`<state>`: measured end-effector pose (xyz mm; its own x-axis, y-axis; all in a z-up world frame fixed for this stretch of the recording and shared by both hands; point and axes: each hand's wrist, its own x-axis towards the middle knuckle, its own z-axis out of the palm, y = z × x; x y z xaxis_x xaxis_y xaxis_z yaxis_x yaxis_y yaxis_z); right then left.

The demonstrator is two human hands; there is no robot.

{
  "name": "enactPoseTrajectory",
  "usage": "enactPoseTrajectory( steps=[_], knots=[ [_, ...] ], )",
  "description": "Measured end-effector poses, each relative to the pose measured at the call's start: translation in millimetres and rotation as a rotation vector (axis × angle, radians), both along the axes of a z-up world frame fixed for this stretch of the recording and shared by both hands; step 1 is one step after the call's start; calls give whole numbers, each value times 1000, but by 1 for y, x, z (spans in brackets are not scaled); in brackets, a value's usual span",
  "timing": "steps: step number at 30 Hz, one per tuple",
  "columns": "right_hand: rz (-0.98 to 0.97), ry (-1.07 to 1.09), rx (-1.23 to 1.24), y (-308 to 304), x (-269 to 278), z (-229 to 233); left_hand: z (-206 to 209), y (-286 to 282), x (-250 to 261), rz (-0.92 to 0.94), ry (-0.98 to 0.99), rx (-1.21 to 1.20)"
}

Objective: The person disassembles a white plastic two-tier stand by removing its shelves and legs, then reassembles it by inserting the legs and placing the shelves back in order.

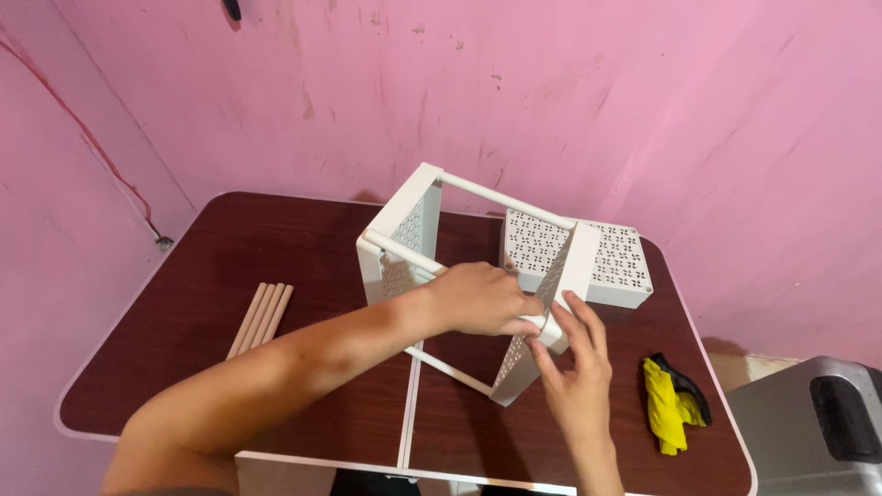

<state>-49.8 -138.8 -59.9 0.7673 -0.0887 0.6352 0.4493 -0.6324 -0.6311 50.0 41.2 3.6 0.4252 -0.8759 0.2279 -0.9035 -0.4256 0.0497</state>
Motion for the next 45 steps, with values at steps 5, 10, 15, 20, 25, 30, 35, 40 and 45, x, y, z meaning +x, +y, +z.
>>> enactPoseTrajectory(
  steps=[5, 10, 15, 20, 25, 30, 35, 40, 45],
  knots=[
    [-10, 46, 33, 4, -1, 1, 14, -1, 1, 59, 220, 69],
    [-28, 65, 15, 5, -1, 2, 26, -3, -1, 135, 342, 157],
    [-36, 57, 3, 5, -3, 1, 24, -4, -6, 187, 341, 124],
    [-39, 18, 2, 6, -2, 2, 28, 3, -3, 233, 261, 156],
    [-53, 39, 15, 8, -2, 3, 54, 36, 2, 243, 99, 142],
    [-48, 51, 45, 13, -4, 7, 73, 70, -5, 461, 176, 272],
    [-68, -39, 20, 24, -19, 26, 68, 127, -23, 289, -187, -387],
    [188, -269, -19, 60, -51, 27, 57, 194, -43, 507, 1, -498],
    [596, 121, 3, 115, -47, 5, 16, 281, -64, 938, 295, -383]
  ],
)
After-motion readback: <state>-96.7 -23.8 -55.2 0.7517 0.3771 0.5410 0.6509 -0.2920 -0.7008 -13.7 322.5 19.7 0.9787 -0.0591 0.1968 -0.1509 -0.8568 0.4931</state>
